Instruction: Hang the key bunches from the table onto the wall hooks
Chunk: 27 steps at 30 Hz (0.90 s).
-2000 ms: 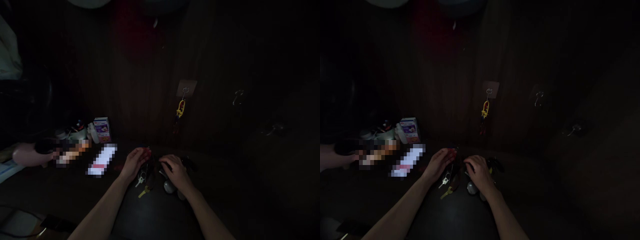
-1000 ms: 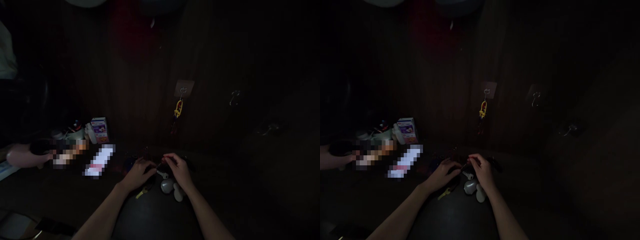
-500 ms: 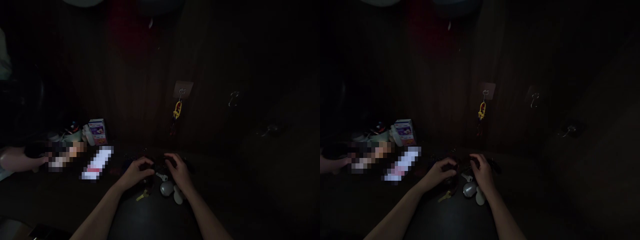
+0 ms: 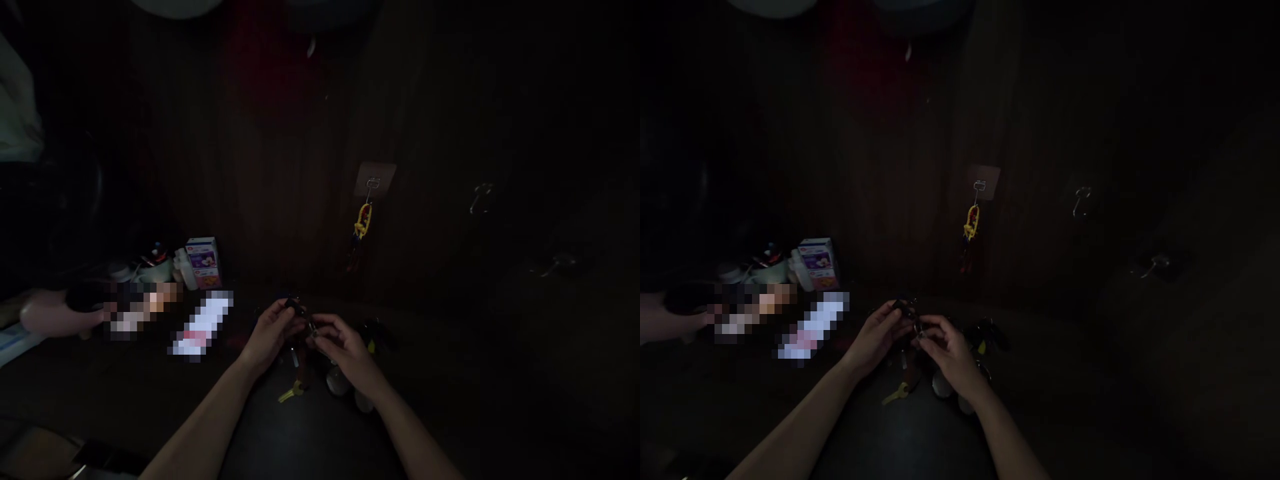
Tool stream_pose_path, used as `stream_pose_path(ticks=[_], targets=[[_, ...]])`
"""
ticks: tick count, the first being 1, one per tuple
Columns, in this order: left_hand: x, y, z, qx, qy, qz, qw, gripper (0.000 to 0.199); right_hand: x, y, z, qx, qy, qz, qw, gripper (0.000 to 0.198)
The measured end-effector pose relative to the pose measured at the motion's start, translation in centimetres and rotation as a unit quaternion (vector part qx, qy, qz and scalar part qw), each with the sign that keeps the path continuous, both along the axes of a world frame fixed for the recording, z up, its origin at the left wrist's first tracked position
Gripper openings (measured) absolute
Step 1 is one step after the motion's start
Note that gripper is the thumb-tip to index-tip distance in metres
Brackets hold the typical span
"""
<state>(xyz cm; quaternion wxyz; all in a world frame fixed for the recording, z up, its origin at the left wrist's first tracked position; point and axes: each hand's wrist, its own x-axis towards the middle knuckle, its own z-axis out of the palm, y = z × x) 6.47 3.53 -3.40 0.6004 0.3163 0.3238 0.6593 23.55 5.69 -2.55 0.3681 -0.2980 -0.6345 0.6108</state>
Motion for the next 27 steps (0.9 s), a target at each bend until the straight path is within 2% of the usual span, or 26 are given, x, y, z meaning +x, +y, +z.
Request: stream_pose_path(ticks=[3, 6, 10, 20, 24, 27], targets=[[-0.12, 0.16, -0.18, -0.009, -0.007, 0.001, 1.0, 0.026, -0.1, 0.19, -0.44, 0.016, 0.003, -0.039, 0.999, 0.032], [-0.17, 0.26, -0.32, -0.012, -0.006, -0.001, 1.0, 0.023, -0.2, 0.27, -0.7, 0.062, -0.021, -0.076, 0.995, 0.024], [-0.28, 0.35, -0.51, -0.008, -0.01, 0.005, 1.0, 0.021, -0.23, 0.38, -0.94, 0.087, -0.03, -0.098, 0.991, 0.023], [-0.29, 0.38, -0.6, -0.023, -0.021, 0.027, 0.999, 0.022, 0.0, 0.16, -0.25, 0.056, -0.011, -0.096, 0.994, 0.028], [-0.24, 0.42, -0.64, -0.011, -0.011, 0.033, 0.999, 0.026, 0.12, 0.51, -0.69, 0.008, 0.015, -0.111, 0.994, 0.034], [-0.24, 0.45, -0.69, 0.006, 0.016, 0.035, 0.999, 0.03, 0.31, 0.89, -1.11, 0.009, 0.021, -0.127, 0.992, 0.034]])
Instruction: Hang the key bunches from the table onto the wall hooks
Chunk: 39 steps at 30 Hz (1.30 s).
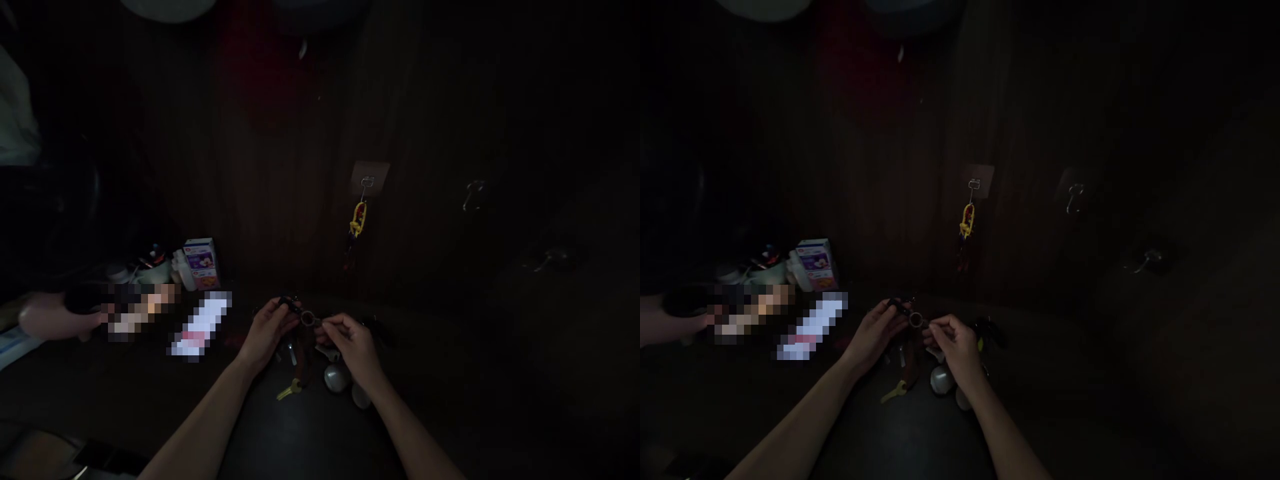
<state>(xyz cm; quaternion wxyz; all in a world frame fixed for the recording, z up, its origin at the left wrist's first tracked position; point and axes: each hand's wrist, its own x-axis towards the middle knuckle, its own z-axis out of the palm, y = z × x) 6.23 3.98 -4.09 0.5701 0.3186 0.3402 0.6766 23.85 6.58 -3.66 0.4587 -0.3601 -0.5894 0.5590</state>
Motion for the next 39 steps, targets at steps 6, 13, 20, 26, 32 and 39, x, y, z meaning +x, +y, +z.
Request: stream_pose_path(ticks=[6, 13, 20, 26, 32, 39], targets=[[0.1, 0.0, -0.1, -0.01, 0.055, 0.028, 0.998, 0.033, 0.1, 0.0, 0.3, 0.018, -0.032, -0.019, 0.999, 0.034], [0.3, -0.3, 0.5, -0.054, 0.039, 0.033, 0.997, 0.037, -0.1, -0.5, 0.8, 0.017, -0.039, 0.013, 0.999, 0.033], [0.3, -0.3, 0.4, -0.047, 0.016, 0.027, 0.998, 0.038, 0.1, -0.5, 0.7, 0.032, -0.056, 0.041, 0.997, 0.033], [0.4, -0.3, 0.5, -0.046, 0.022, 0.024, 0.998, 0.033, 0.2, -0.3, 0.5, 0.03, -0.084, 0.05, 0.995, 0.032], [0.5, -0.3, 0.2, -0.035, 0.063, 0.001, 0.997, 0.036, 0.0, -0.6, 0.7, 0.12, -0.114, 0.011, 0.986, 0.022], [1.4, -0.9, 0.8, 0.007, 0.13, -0.017, 0.991, 0.036, -1.2, -1.5, 0.6, 0.211, -0.147, -0.015, 0.966, 0.013]])
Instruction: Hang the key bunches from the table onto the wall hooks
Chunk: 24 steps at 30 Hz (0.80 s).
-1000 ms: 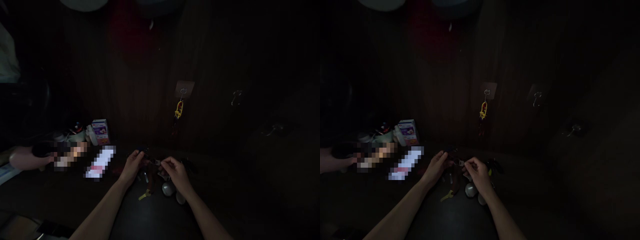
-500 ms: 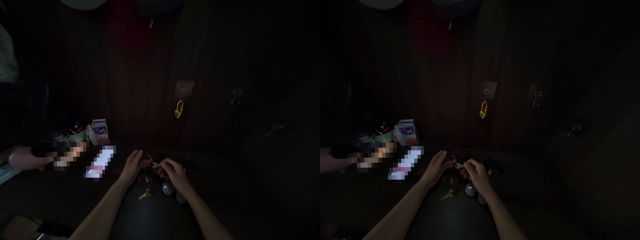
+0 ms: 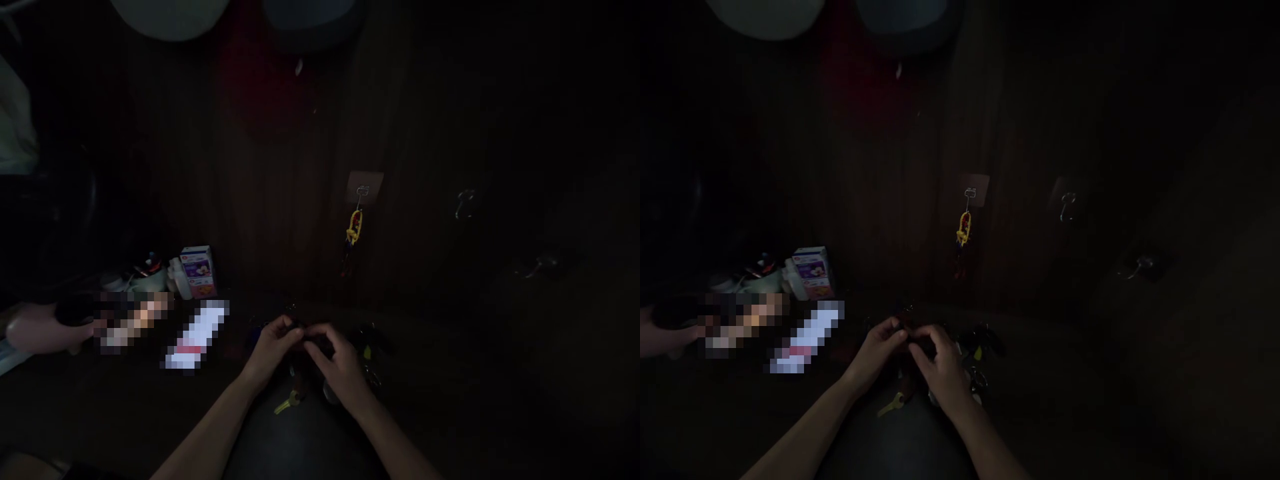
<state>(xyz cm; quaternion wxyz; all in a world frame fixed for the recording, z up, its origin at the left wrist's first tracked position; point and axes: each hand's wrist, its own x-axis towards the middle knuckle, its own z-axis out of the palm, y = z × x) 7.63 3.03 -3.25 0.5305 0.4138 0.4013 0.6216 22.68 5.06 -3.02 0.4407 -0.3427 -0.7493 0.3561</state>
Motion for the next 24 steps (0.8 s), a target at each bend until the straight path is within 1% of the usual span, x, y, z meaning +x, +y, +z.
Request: stream_pose_path(ticks=[3, 7, 10, 14, 16, 18, 20, 22, 24], targets=[[0.1, -0.2, 0.3, 0.021, 0.054, 0.0, 0.998, 0.037, -0.2, 0.1, 0.0, 0.024, -0.011, -0.004, 1.0, 0.007], [0.0, -0.1, 0.2, 0.017, 0.077, 0.01, 0.997, 0.036, 0.4, 0.2, 0.1, 0.016, -0.02, -0.014, 1.0, 0.004], [-0.2, 0.1, 0.0, 0.007, 0.074, 0.039, 0.996, 0.036, 1.3, 0.7, 0.1, 0.008, 0.038, -0.057, 0.998, 0.009], [-0.4, 0.6, -0.3, 0.01, 0.097, 0.108, 0.989, 0.034, 2.3, 2.0, 0.8, -0.024, 0.133, -0.124, 0.983, 0.019], [-0.4, 0.8, -0.6, 0.018, 0.119, 0.124, 0.985, 0.034, 2.6, 2.6, 1.8, -0.028, 0.155, -0.147, 0.976, 0.023], [-0.3, 1.0, -1.1, 0.025, 0.152, 0.121, 0.981, 0.033, 2.8, 3.3, 3.4, -0.013, 0.167, -0.163, 0.972, 0.026], [-0.2, 1.0, -1.5, 0.034, 0.203, 0.111, 0.972, 0.032, 2.8, 4.3, 5.3, 0.026, 0.172, -0.177, 0.969, 0.026], [-0.2, 0.8, -1.9, 0.044, 0.258, 0.092, 0.961, 0.029, 2.7, 5.5, 7.4, 0.075, 0.177, -0.204, 0.96, 0.026], [-0.2, 0.6, -2.2, 0.052, 0.3, 0.064, 0.95, 0.027, 2.4, 6.9, 9.3, 0.097, 0.191, -0.219, 0.952, 0.026]])
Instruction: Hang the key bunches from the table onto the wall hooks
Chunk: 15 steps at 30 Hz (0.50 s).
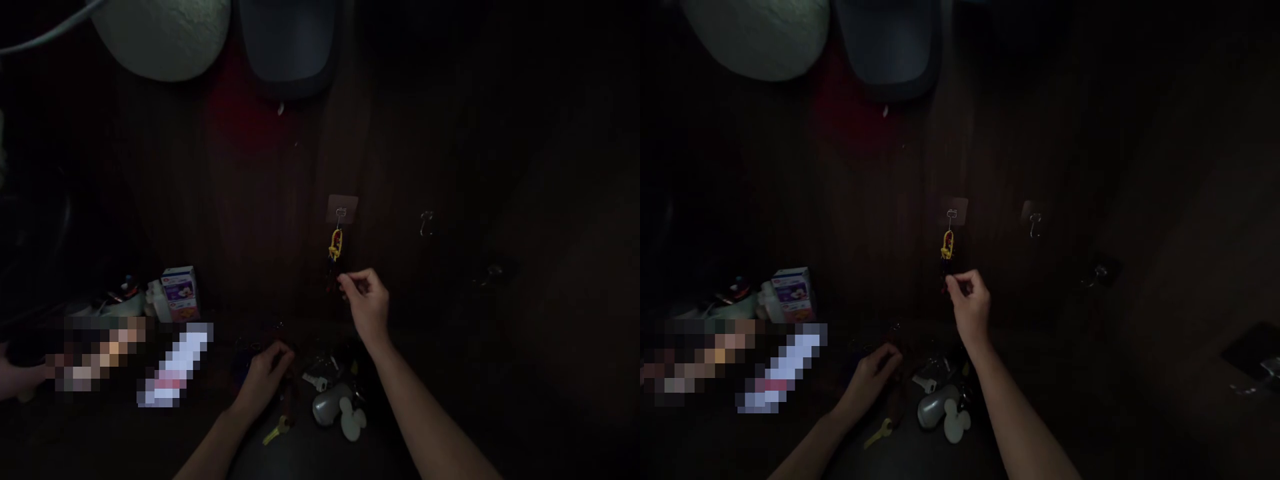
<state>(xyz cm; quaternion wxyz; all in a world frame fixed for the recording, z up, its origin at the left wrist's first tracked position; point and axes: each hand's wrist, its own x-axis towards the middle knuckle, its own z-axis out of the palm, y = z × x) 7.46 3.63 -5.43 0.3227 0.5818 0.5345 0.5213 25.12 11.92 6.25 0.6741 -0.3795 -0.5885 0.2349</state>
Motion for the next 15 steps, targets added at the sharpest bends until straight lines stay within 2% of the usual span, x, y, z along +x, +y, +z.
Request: stream_pose_path(ticks=[3, 7, 15], targets=[[-0.1, -0.2, -0.2, -0.002, 0.038, -0.029, 0.999, 0.026, -0.5, 1.9, 2.3, 0.033, 0.023, -0.021, 0.999, 0.026], [-0.2, -0.3, 0.0, 0.0, 0.055, -0.029, 0.998, 0.023, -1.2, 3.6, 4.2, 0.052, 0.036, -0.05, 0.997, 0.026], [-0.4, -0.2, 0.3, -0.002, 0.08, -0.039, 0.996, 0.025, -1.7, 5.2, 4.3, 0.036, -0.003, -0.094, 0.995, 0.026]])
